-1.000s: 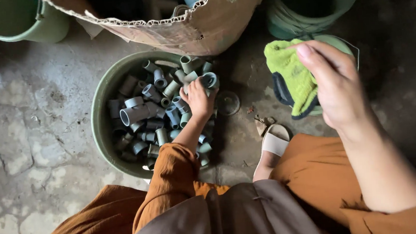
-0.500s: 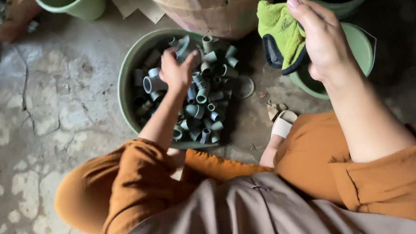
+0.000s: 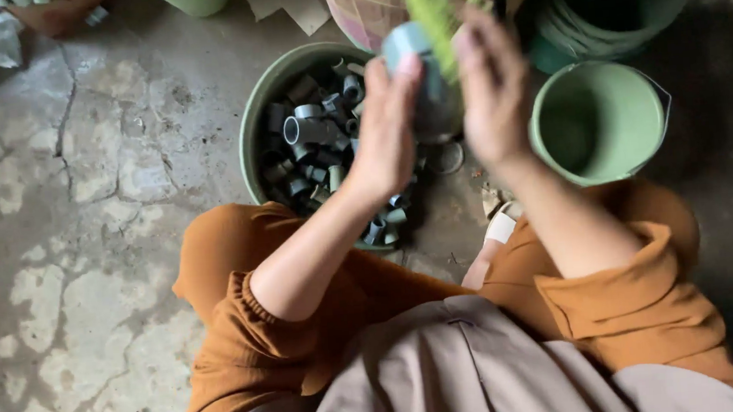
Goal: The person sits on the floor and wipes multiple small gray plastic pipe fittings with a green cloth. They pick each fitting from a green basin, wipe it, and place it into a large cardboard box. The person handles the fittings one at a time and continues the process throughout the clip.
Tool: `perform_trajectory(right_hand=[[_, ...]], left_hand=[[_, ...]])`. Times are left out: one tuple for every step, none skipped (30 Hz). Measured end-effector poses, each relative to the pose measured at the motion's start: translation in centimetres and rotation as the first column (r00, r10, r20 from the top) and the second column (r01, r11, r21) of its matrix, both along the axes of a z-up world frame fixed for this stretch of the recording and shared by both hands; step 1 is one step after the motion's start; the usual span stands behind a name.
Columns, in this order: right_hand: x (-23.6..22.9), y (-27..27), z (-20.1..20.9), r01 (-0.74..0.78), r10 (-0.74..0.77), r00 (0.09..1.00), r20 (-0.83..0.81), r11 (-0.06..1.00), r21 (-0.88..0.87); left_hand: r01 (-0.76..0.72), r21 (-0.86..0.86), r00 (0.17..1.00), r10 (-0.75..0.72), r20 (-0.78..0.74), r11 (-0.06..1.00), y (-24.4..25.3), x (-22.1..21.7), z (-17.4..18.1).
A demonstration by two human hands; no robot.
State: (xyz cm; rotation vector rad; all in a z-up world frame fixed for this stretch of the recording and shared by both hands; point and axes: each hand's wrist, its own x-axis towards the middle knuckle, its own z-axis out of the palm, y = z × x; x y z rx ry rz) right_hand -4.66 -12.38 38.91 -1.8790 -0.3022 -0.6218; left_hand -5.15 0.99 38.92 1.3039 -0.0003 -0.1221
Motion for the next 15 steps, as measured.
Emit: perform_trajectory(right_hand=[[0.0, -0.3, 0.1, -0.002, 0.002, 1.0, -0.007, 1.0, -0.007], [0.1, -0.6, 0.3, -0.017, 0.017, 1.0, 0.007, 0.999, 0.034], [0.4, -0.8, 0.5, -0.031, 0.029, 0.999, 0.031, 0.997, 0.075], [-0.5, -0.3, 1.3, -0.03, 0.028, 0.999, 0.032, 0.997, 0.07], [-1.4, 0.2, 2.0, 0.034, -0.023, 0.995, 0.096, 0.992, -0.117], [-2.4, 0.6, 2.7, 0.107, -0.059, 0.985, 0.165, 0.949, -0.297], [-2.7, 0.5, 2.1, 0.105, -0.061, 0.986, 0.152, 0.949, -0.299], [-3.0, 0.5, 1.5, 0.107, -0.01, 0.976, 0.216, 0.891, -0.441], [-2.8, 0.5, 0.9, 0.118, 0.057, 0.958, 0.28, 0.812, -0.571], [-2.4, 0.3, 0.8, 0.114, 0.061, 0.959, 0.278, 0.813, -0.571], [-2.2, 0.1, 0.6, 0.064, 0.136, 0.949, 0.286, 0.802, -0.594], [-2.1, -0.2, 0.6, 0.014, 0.211, 0.933, 0.292, 0.788, -0.616], [-2.0, -0.8, 1.0, 0.012, 0.211, 0.933, 0.29, 0.789, -0.615], [-1.9, -1.3, 1.4, -0.033, 0.258, 0.932, 0.256, 0.762, -0.646], [-1.7, -1.9, 2.0, -0.075, 0.304, 0.925, 0.227, 0.733, -0.677]], left_hand=[[-0.002, -0.007, 1.0, 0.002, -0.007, 1.0, -0.4, -0.4, 0.8], [0.032, 0.122, 0.999, -0.034, 0.012, 0.992, -0.8, -0.7, 1.6], [0.064, 0.251, 0.997, -0.075, 0.035, 0.966, -1.1, -0.7, 2.6], [0.065, 0.245, 0.996, -0.076, 0.037, 0.967, -1.0, -0.1, 1.9], [0.042, 0.205, 0.999, -0.037, -0.03, 0.978, -1.0, 0.5, 1.3], [0.017, 0.167, 0.995, 0.0, -0.099, 0.986, -1.1, 1.1, 0.5], [0.021, 0.167, 0.994, -0.002, -0.111, 0.986, -0.6, 1.5, 0.3], [0.063, -0.153, 0.99, -0.082, -0.119, 0.986, -0.2, 2.0, 0.0], [0.093, -0.456, 0.984, -0.152, -0.095, 0.885, 0.4, 2.9, -0.2], [0.089, -0.456, 0.984, -0.149, -0.097, 0.885, 0.8, 3.5, 0.1], [-0.037, -0.458, 0.94, -0.125, -0.319, 0.888, 1.2, 4.0, 0.4], [-0.159, -0.432, 0.845, -0.103, -0.524, 0.888, 1.5, 4.4, 0.7], [-0.16, -0.43, 0.844, -0.102, -0.526, 0.888, 1.8, 5.0, -0.1], [-0.183, -0.513, 0.884, -0.088, -0.459, 0.839, 2.0, 5.5, -0.9], [-0.193, -0.595, 0.921, -0.066, -0.384, 0.781, 2.3, 6.2, -1.6]])
